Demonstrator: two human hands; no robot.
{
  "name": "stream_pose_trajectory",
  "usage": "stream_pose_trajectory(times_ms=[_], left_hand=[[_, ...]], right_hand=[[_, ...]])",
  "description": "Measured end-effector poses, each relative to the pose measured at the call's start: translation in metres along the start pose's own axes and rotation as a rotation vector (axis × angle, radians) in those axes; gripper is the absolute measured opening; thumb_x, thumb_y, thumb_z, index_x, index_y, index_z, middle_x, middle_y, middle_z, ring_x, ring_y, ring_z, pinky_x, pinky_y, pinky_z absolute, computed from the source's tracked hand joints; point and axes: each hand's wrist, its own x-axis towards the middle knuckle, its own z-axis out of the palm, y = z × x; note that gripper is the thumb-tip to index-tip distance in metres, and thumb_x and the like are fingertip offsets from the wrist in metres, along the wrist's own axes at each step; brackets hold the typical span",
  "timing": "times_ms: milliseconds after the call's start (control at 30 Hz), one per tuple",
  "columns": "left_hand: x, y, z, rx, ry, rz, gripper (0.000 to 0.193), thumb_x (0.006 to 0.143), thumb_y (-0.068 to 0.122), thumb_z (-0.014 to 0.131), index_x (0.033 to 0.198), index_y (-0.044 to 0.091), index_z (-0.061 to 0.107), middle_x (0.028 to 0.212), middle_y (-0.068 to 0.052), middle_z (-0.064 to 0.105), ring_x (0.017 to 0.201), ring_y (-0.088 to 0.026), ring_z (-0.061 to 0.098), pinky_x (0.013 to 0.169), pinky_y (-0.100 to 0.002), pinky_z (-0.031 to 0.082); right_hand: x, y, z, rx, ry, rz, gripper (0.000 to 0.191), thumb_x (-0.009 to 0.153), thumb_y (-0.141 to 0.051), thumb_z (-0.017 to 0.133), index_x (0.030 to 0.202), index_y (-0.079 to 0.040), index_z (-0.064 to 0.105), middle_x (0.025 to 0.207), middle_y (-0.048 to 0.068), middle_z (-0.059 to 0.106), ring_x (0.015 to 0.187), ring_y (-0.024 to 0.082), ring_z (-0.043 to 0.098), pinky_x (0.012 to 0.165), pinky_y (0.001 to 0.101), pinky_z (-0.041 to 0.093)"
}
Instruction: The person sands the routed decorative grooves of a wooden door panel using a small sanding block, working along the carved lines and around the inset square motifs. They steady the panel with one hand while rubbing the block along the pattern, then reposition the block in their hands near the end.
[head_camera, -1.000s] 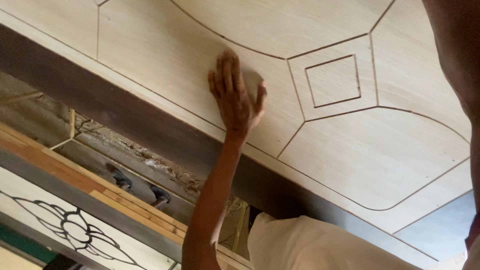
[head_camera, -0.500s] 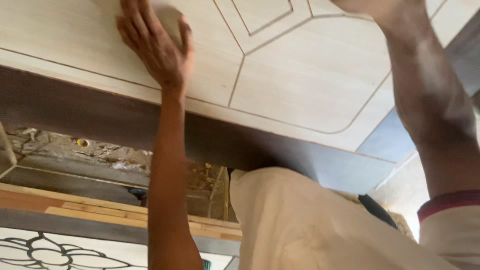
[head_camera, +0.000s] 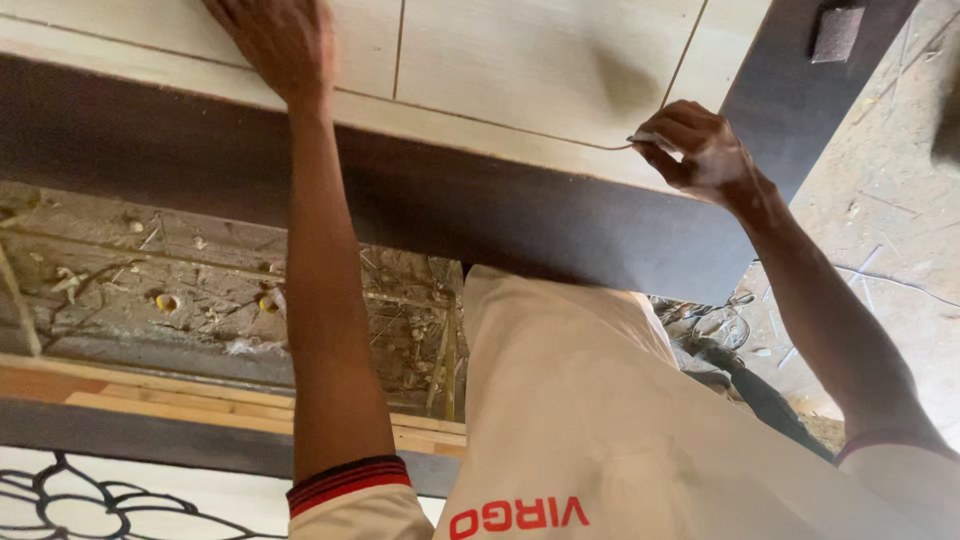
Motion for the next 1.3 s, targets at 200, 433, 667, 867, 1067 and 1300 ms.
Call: stream_pose_trajectory(times_ms=[200, 433, 667, 867, 1067, 1300], left_hand=[[-0.096, -0.02, 0.016, -0.034, 0.06, 0.113, 0.082, 0.11, 0.066, 0.03, 0.168, 0.01, 0.015, 0.176, -0.01, 0.012, 0.165, -0.026, 0.011, 0.135, -0.049, 0.004], [-0.112, -0.023, 0.023, -0.16, 0.222, 0.175, 0.077, 0.115, 0.065, 0.029, 0.168, 0.009, 0.021, 0.175, -0.008, 0.02, 0.164, -0.027, 0.015, 0.136, -0.051, 0.01], [-0.107, -0.024, 0.044, -0.199, 0.327, 0.177, 0.072, 0.113, 0.058, 0.029, 0.165, 0.009, 0.027, 0.172, -0.01, 0.025, 0.162, -0.028, 0.021, 0.136, -0.052, 0.013], [-0.094, -0.029, 0.08, -0.269, 0.467, 0.218, 0.063, 0.113, 0.046, 0.026, 0.159, 0.004, 0.037, 0.166, -0.016, 0.034, 0.157, -0.033, 0.03, 0.133, -0.055, 0.015], [-0.093, -0.028, 0.082, -0.286, 0.644, 0.224, 0.059, 0.115, 0.046, 0.031, 0.158, 0.005, 0.037, 0.164, -0.019, 0.034, 0.155, -0.037, 0.029, 0.135, -0.052, 0.016], [-0.125, -0.025, 0.072, -0.288, 0.51, 0.11, 0.065, 0.113, 0.05, 0.033, 0.16, 0.005, 0.032, 0.167, -0.013, 0.032, 0.158, -0.029, 0.029, 0.134, -0.051, 0.016]], right_hand=[[0.003, 0.016, 0.011, -0.078, -0.097, -0.052, 0.006, 0.101, -0.008, 0.076, 0.102, -0.003, 0.073, 0.102, 0.012, 0.075, 0.093, 0.021, 0.072, 0.087, 0.035, 0.063], [0.006, 0.015, 0.01, -0.096, -0.143, -0.109, 0.006, 0.1, -0.007, 0.075, 0.102, -0.003, 0.073, 0.1, 0.011, 0.076, 0.092, 0.021, 0.072, 0.088, 0.0358, 0.062], [0.001, 0.019, 0.013, -0.196, -0.164, -0.167, 0.004, 0.101, -0.005, 0.076, 0.1, -0.004, 0.072, 0.096, 0.01, 0.075, 0.087, 0.019, 0.07, 0.086, 0.0354, 0.061], [-0.004, 0.035, 0.023, -0.184, -0.133, -0.256, 0.004, 0.099, -0.002, 0.074, 0.097, -0.002, 0.071, 0.092, 0.01, 0.073, 0.083, 0.018, 0.068, 0.081, 0.0341, 0.061], [-0.004, 0.049, 0.023, -0.196, -0.179, -0.333, 0.006, 0.098, -0.004, 0.077, 0.099, -0.001, 0.072, 0.096, 0.012, 0.073, 0.086, 0.02, 0.069, 0.083, 0.0342, 0.061], [0.038, 0.02, 0.048, -0.225, -0.057, -0.298, 0.005, 0.103, -0.006, 0.077, 0.102, -0.004, 0.073, 0.1, 0.01, 0.074, 0.092, 0.019, 0.07, 0.089, 0.0319, 0.061]])
